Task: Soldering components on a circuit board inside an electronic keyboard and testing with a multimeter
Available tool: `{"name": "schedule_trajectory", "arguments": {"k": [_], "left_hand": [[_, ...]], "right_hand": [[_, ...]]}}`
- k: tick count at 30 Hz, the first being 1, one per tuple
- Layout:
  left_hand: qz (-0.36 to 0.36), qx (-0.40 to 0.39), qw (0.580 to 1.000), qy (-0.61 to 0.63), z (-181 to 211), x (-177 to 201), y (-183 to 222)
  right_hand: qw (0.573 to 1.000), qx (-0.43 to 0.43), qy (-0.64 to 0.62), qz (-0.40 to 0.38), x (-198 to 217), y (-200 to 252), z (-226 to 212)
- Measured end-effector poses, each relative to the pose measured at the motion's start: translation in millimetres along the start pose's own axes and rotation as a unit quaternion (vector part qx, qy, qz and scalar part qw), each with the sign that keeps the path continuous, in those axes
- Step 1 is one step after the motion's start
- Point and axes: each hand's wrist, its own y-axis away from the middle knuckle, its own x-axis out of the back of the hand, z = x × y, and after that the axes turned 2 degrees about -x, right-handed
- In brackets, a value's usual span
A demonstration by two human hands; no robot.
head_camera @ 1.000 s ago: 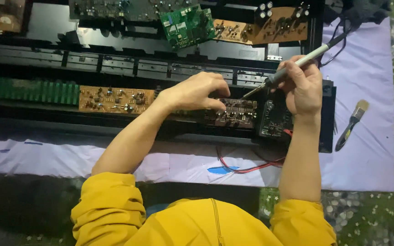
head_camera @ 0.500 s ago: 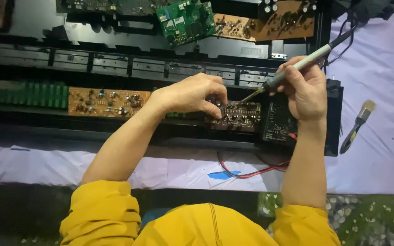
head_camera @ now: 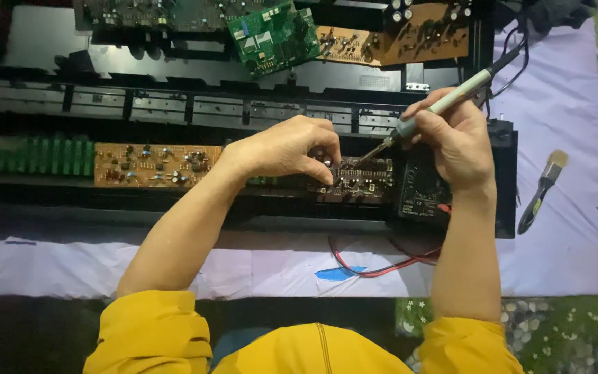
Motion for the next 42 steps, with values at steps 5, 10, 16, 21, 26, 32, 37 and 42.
{"name": "schedule_trajectory", "arguments": {"k": [5, 10, 16, 21, 26, 32, 37, 42], "left_hand": [[-0.005, 0.000, 1.000, -0.003, 1.8, 0.7, 1.0], [-0.007, 0.001, 1.000, 0.004, 0.3, 1.2, 1.9], [-0.004, 0.008, 1.000, 0.007, 3.2, 1.8, 2.2], [-0.010, 0.012, 1.000, 0.006, 5.7, 3.5, 3.0], [-0.008, 0.013, 1.000, 0.003, 6.4, 2.9, 2.6], [-0.007, 0.017, 1.000, 0.005, 3.6, 1.1, 1.9], [-0.009, 0.018, 1.000, 0.007, 3.7, 1.5, 2.5], [-0.007, 0.016, 1.000, -0.002, 2.6, 0.4, 1.0]], "right_hand": [[0.998, 0.024, 0.037, 0.033, 14.8, -5.7, 7.1], [0.996, 0.033, 0.063, 0.045, 9.9, -2.7, 2.0], [0.995, 0.022, 0.093, 0.035, 1.7, 1.1, -2.6], [0.995, 0.019, 0.092, 0.030, 3.6, 0.1, -0.5], [0.995, 0.023, 0.094, 0.025, 0.0, 2.1, -4.5], [0.996, 0.022, 0.083, 0.024, 3.3, 1.4, -1.8], [0.996, 0.021, 0.086, 0.021, -1.8, 2.5, -6.0], [0.996, 0.015, 0.077, 0.030, -6.3, 4.4, -6.8]]}}
